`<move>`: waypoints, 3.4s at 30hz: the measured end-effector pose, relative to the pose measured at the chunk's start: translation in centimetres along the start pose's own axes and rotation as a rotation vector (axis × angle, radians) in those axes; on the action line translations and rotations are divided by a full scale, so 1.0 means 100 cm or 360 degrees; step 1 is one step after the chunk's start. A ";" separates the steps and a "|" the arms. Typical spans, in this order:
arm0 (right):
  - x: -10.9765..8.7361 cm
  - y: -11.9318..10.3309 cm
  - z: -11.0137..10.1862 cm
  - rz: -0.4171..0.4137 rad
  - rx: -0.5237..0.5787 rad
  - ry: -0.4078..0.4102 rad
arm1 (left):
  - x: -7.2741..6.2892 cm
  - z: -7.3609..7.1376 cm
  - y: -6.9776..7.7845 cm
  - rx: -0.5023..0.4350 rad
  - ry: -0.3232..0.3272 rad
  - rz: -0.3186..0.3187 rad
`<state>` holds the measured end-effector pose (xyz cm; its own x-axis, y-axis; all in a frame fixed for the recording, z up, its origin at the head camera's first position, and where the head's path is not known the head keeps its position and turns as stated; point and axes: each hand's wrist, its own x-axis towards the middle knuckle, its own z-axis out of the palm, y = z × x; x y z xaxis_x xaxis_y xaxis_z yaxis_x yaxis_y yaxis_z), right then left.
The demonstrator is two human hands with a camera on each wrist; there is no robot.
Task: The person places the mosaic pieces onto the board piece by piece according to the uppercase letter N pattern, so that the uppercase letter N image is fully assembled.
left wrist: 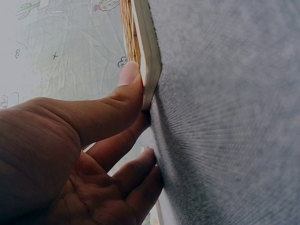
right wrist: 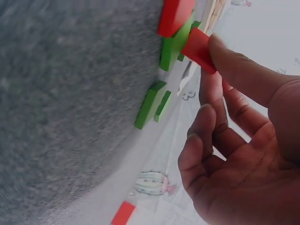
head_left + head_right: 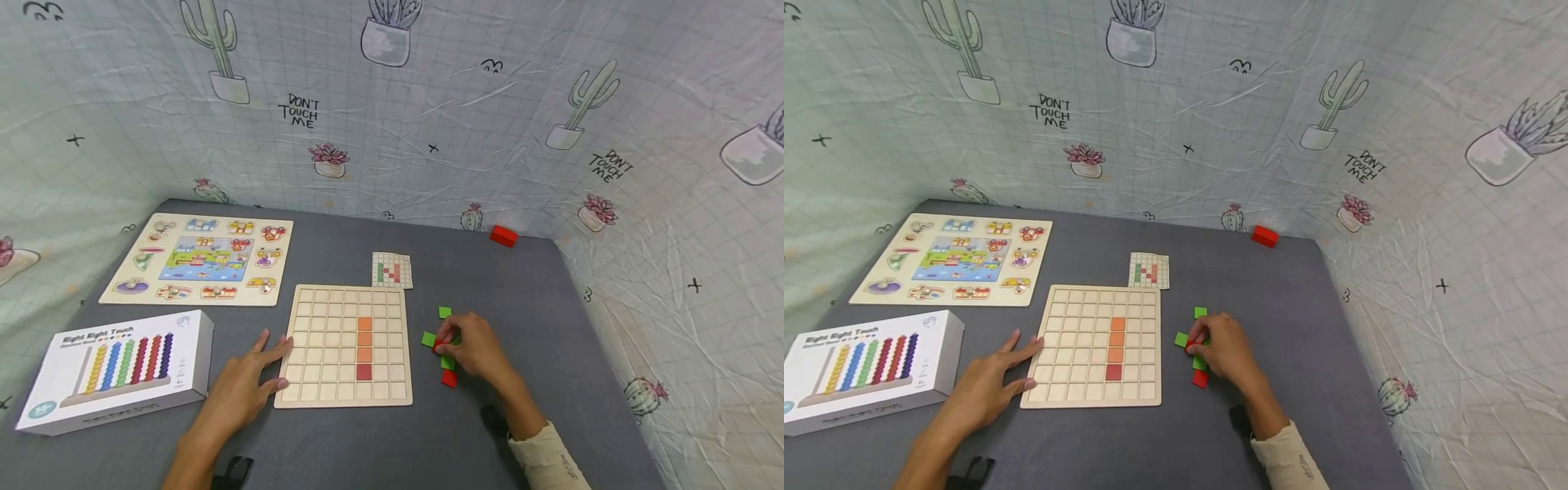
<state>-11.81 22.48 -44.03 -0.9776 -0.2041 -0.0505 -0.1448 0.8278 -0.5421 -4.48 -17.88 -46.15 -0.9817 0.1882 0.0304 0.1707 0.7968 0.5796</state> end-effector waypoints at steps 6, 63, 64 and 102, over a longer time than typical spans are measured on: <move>-0.003 -0.005 -0.002 -0.0115 0.0094 -0.0054 | 0.001 -0.001 0.001 0.0005 -0.0013 -0.0014; 0.024 -0.113 0.074 -0.0298 -0.0006 -0.0114 | 0.000 0.001 0.001 0.0029 -0.0052 -0.0058; 0.024 -0.114 0.075 -0.0303 -0.0019 -0.0111 | 0.000 0.001 0.001 0.0032 -0.0054 -0.0061; 0.013 -0.080 0.046 -0.0312 0.0178 -0.0109 | 0.000 0.000 0.002 0.0017 -0.0053 -0.0068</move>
<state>-11.23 13.18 -43.65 -0.9192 -0.3936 0.0103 -0.3096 0.7063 -0.6366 -4.45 -17.66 -46.05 -0.9847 0.1729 -0.0213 0.1300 0.8107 0.5708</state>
